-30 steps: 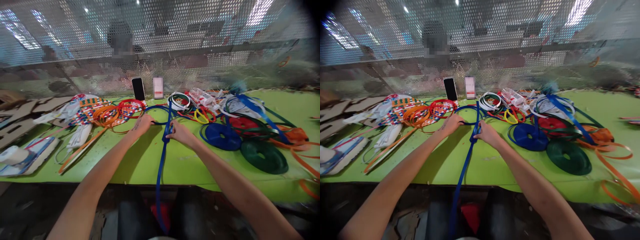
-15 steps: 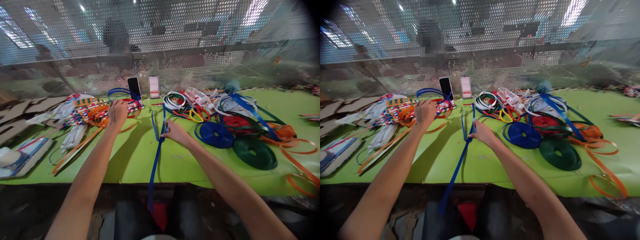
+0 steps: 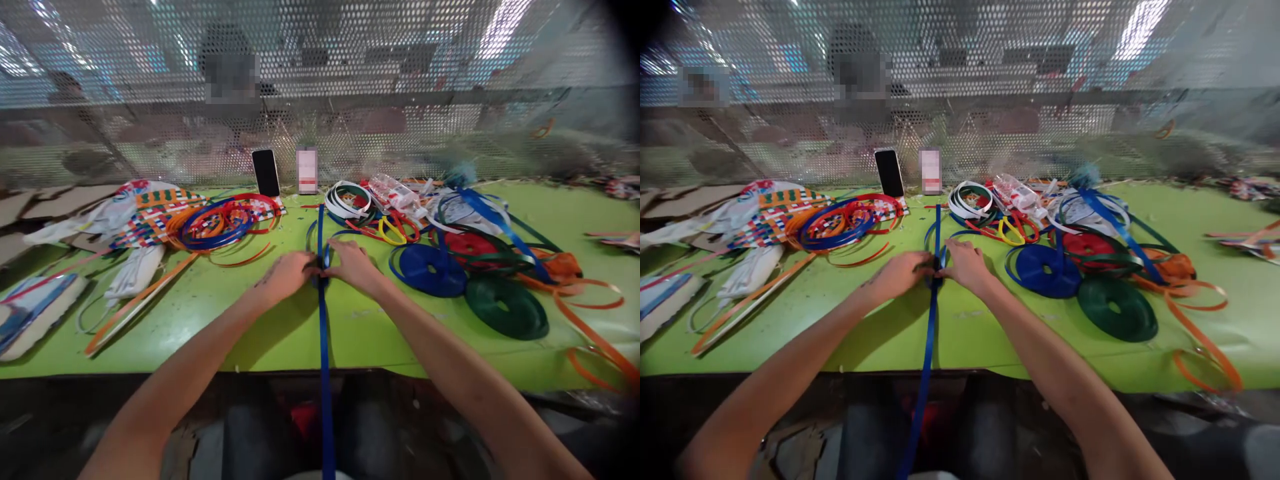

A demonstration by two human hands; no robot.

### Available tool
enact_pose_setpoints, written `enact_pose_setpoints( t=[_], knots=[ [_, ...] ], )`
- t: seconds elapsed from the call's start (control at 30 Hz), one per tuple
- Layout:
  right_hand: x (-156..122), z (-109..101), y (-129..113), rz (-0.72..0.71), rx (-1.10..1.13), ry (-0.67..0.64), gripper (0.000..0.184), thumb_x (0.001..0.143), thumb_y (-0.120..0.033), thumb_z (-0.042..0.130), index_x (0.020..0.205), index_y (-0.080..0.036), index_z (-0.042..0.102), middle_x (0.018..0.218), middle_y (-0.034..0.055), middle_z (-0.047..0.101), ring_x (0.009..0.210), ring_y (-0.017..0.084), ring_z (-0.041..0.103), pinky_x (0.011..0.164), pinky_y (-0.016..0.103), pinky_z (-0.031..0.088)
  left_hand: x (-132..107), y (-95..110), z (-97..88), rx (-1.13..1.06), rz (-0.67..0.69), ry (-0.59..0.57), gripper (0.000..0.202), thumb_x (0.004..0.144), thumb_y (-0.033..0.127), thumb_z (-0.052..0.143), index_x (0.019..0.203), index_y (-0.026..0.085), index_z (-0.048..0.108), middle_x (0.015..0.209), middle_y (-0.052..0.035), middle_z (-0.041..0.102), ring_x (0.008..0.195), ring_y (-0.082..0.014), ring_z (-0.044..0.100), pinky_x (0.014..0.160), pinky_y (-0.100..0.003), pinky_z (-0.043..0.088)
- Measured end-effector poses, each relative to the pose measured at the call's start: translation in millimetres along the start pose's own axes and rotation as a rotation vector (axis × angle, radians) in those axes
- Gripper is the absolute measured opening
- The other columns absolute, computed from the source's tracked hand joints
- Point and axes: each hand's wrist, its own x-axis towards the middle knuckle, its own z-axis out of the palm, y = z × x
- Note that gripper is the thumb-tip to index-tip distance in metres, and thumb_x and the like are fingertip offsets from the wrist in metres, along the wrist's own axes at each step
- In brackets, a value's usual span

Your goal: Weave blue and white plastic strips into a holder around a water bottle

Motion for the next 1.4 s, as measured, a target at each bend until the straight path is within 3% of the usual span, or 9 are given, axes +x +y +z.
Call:
enact_pose_setpoints(
  t=[0.13, 0.23, 0.43, 0.53, 0.63, 0.83, 0.97, 1.17, 1.4],
  knots=[
    [3.6, 3.6, 2.6, -0.062, 0.021, -0.020, 0.089, 0.085, -0.038, 0.092, 0.165, -0.027, 0.054, 0.172, 0.0128, 0.054, 0.158, 0.040, 0.050, 0.126, 0.063, 0.039, -11.7, 7.7, 34.4, 0.016, 0.033, 0.041, 0.046, 0.112, 0.027, 0.058, 0.156, 0.012, 0.062, 0.163, -0.0210, 0.060, 0.152, -0.0330, 0.060, 0.128, -0.048, 0.048],
    [6.6, 4.3, 6.1, -0.107, 0.042, -0.018, 0.089, 0.085, -0.033, 0.090, 0.166, -0.028, 0.054, 0.173, 0.0125, 0.052, 0.160, 0.037, 0.048, 0.129, 0.060, 0.038, -16.3, 10.3, 42.6, 0.063, -0.036, 0.113, 0.057, 0.113, 0.028, 0.056, 0.165, 0.007, 0.047, 0.170, -0.0274, 0.049, 0.154, -0.0358, 0.057, 0.129, -0.051, 0.046],
    [12.3, 6.5, 14.9, -0.220, 0.075, -0.024, 0.092, 0.084, -0.030, 0.087, 0.168, -0.026, 0.052, 0.176, 0.0127, 0.048, 0.167, 0.035, 0.038, 0.134, 0.061, 0.032, -16.1, 17.1, 33.4, 0.072, -0.047, 0.063, 0.059, 0.113, 0.029, 0.057, 0.167, 0.012, 0.043, 0.164, -0.0260, 0.057, 0.153, -0.0357, 0.059, 0.129, -0.053, 0.044],
    [14.3, 8.7, 19.9, -0.253, 0.089, -0.017, 0.095, 0.084, -0.031, 0.086, 0.171, -0.027, 0.048, 0.177, 0.0124, 0.046, 0.167, 0.035, 0.038, 0.134, 0.061, 0.032, -15.3, 19.0, 30.0, 0.065, -0.070, 0.055, 0.065, 0.111, 0.032, 0.062, 0.169, 0.012, 0.040, 0.168, -0.0258, 0.052, 0.154, -0.0362, 0.057, 0.129, -0.054, 0.044],
    [15.8, 8.8, 23.8, -0.237, 0.079, -0.025, 0.095, 0.084, -0.037, 0.088, 0.171, -0.029, 0.050, 0.177, 0.0121, 0.046, 0.165, 0.037, 0.041, 0.135, 0.061, 0.032, -14.4, 18.1, 28.2, 0.083, -0.092, 0.035, 0.064, 0.110, 0.036, 0.063, 0.166, 0.010, 0.046, 0.172, -0.0259, 0.046, 0.153, -0.0387, 0.057, 0.129, -0.054, 0.044],
    [15.9, 2.1, 21.3, -0.172, -0.006, -0.106, 0.090, 0.087, -0.054, 0.087, 0.167, -0.028, 0.055, 0.182, 0.0110, 0.035, 0.168, 0.040, 0.035, 0.136, 0.062, 0.027, -11.3, 11.6, 27.5, 0.103, -0.041, 0.003, 0.052, 0.113, 0.041, 0.059, 0.157, 0.013, 0.058, 0.166, -0.0194, 0.057, 0.152, -0.0370, 0.058, 0.130, -0.052, 0.043],
    [15.5, -0.1, 18.2, -0.179, -0.043, -0.136, 0.085, 0.093, -0.052, 0.082, 0.168, -0.023, 0.055, 0.178, 0.0134, 0.043, 0.166, 0.037, 0.039, 0.137, 0.056, 0.028, -8.6, 9.6, 27.3, 0.086, -0.028, -0.021, 0.054, 0.114, 0.036, 0.057, 0.160, 0.010, 0.053, 0.167, -0.0197, 0.056, 0.157, -0.0347, 0.053, 0.132, -0.050, 0.040],
    [14.4, -0.8, 18.1, -0.197, -0.103, -0.131, 0.078, 0.094, -0.055, 0.079, 0.164, -0.025, 0.060, 0.174, 0.0142, 0.049, 0.164, 0.041, 0.041, 0.135, 0.061, 0.030, -5.2, 3.6, 26.2, 0.026, -0.003, -0.026, 0.058, 0.111, 0.035, 0.061, 0.163, 0.015, 0.049, 0.173, -0.0196, 0.049, 0.159, -0.0329, 0.051, 0.135, -0.050, 0.038],
    [12.8, -1.7, 17.0, -0.212, -0.059, -0.110, 0.072, 0.094, -0.051, 0.081, 0.159, -0.025, 0.064, 0.171, 0.0157, 0.053, 0.161, 0.041, 0.047, 0.133, 0.060, 0.034, -0.8, -8.1, 21.3, -0.078, 0.040, -0.025, 0.067, 0.105, 0.043, 0.071, 0.163, 0.018, 0.047, 0.167, -0.0200, 0.055, 0.155, -0.0344, 0.055, 0.133, -0.052, 0.041]
  ],
)
